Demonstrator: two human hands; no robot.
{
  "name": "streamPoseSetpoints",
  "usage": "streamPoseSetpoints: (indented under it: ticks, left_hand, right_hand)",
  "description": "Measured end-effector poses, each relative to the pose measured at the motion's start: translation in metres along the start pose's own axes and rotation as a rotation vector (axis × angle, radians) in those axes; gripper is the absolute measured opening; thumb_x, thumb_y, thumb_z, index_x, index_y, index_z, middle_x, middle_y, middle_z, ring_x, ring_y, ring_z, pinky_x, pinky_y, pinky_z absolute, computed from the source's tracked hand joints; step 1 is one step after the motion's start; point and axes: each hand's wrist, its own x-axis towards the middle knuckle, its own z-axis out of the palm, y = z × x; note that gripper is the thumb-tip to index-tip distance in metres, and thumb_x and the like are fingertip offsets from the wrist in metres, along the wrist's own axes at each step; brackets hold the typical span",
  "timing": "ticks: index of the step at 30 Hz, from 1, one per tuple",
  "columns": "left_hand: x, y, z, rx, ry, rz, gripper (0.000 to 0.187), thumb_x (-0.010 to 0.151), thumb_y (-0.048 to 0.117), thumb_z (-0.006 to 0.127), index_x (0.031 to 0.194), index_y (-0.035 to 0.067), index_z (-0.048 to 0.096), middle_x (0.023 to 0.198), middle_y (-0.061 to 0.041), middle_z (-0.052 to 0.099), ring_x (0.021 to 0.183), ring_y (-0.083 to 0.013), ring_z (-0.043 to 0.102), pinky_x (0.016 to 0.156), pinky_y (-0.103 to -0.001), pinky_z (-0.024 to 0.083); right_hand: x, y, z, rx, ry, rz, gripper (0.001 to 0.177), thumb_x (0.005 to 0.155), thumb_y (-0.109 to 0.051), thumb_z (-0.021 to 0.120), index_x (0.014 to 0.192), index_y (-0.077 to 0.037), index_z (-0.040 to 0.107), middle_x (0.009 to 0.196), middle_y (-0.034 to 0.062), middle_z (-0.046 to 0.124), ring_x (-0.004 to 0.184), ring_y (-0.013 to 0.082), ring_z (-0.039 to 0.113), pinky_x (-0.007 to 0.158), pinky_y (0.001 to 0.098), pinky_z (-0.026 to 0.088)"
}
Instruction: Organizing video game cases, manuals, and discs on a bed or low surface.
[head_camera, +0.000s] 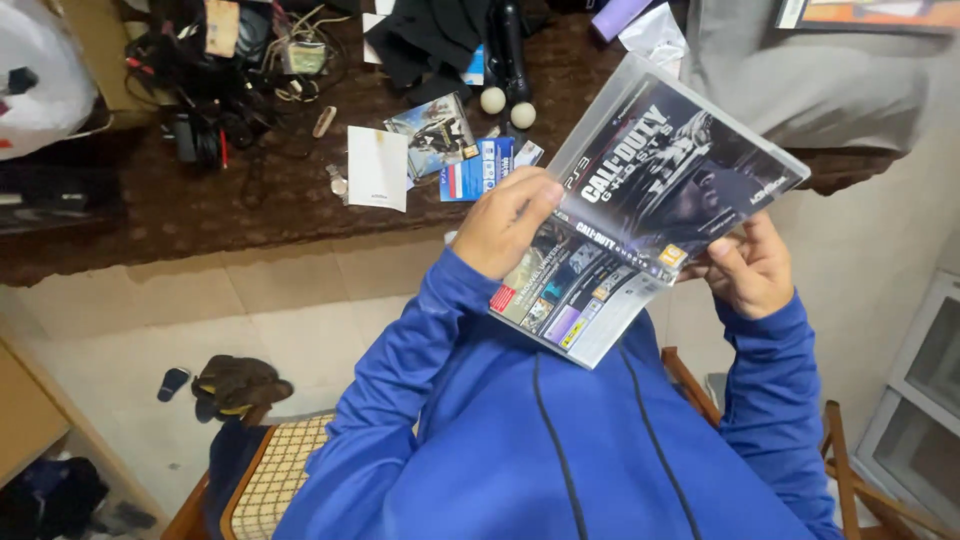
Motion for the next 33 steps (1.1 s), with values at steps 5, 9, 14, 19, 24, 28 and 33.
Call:
streamPoseSetpoints:
  ticks: [5,9,14,19,24,28,33]
  left_hand:
    - [-0.012,0.001,-0.006,0.008,0.002,0.051,0.033,0.106,0.030,0.059,0.104,-0.001,0.067,0.103,-0.011,0.063,0.097,-0.0241,0.064,0.088,-0.032,0.050]
    - [-0.019,0.009,-0.013,-0.001,0.012,0.068,0.034,0.102,0.031,0.064,0.097,-0.002,0.068,0.101,-0.010,0.064,0.094,-0.0231,0.064,0.086,-0.032,0.050]
    - [-0.026,0.009,-0.019,-0.080,0.054,0.060,0.032,0.100,0.030,0.066,0.094,-0.002,0.068,0.100,-0.008,0.064,0.092,-0.0200,0.064,0.084,-0.030,0.049]
    - [-0.032,0.006,-0.023,-0.112,0.087,0.035,0.031,0.099,0.028,0.069,0.093,-0.003,0.069,0.097,-0.008,0.063,0.090,-0.0188,0.063,0.083,-0.029,0.049]
    - [-0.030,0.001,-0.026,-0.159,0.127,0.074,0.029,0.097,0.025,0.073,0.092,-0.004,0.073,0.095,-0.008,0.068,0.088,-0.0166,0.064,0.081,-0.028,0.049]
    - [-0.032,0.006,-0.027,-0.241,0.141,0.075,0.026,0.096,0.023,0.074,0.095,-0.003,0.076,0.097,-0.009,0.074,0.089,-0.0155,0.068,0.081,-0.027,0.051]
    - [-0.030,0.005,-0.027,-0.287,0.138,0.073,0.025,0.095,0.022,0.075,0.096,-0.003,0.077,0.098,-0.009,0.075,0.090,-0.0149,0.069,0.082,-0.027,0.052]
  right_hand:
    - [0.007,-0.012,0.020,-0.034,-0.057,-0.073,0.056,0.107,0.002,0.052,0.160,-0.001,0.035,0.143,0.0227,0.059,0.124,0.0380,0.066,0.102,0.0556,0.058]
    - [0.009,-0.017,0.033,-0.028,-0.054,-0.069,0.055,0.107,0.002,0.051,0.159,-0.001,0.035,0.145,0.0215,0.057,0.127,0.0371,0.064,0.101,0.0553,0.059]
    - [0.017,-0.013,0.033,-0.047,-0.057,-0.040,0.052,0.106,0.001,0.051,0.156,-0.003,0.036,0.143,0.0218,0.057,0.121,0.0363,0.066,0.091,0.0530,0.061]
    - [0.020,-0.006,0.029,-0.029,-0.097,-0.070,0.042,0.109,0.000,0.053,0.150,-0.001,0.042,0.139,0.0226,0.060,0.120,0.0364,0.067,0.093,0.0528,0.062]
    - [0.026,-0.012,0.036,-0.037,-0.093,-0.074,0.040,0.107,-0.002,0.054,0.146,0.000,0.043,0.138,0.0200,0.061,0.122,0.0333,0.067,0.093,0.0511,0.062]
    - [0.026,-0.014,0.036,-0.080,-0.129,-0.111,0.035,0.111,-0.003,0.055,0.144,0.002,0.046,0.131,0.0205,0.062,0.112,0.0328,0.069,0.087,0.0489,0.063]
    - [0.027,-0.023,0.045,-0.068,-0.130,-0.109,0.040,0.107,-0.003,0.055,0.145,0.000,0.045,0.136,0.0215,0.062,0.117,0.0354,0.069,0.087,0.0522,0.063]
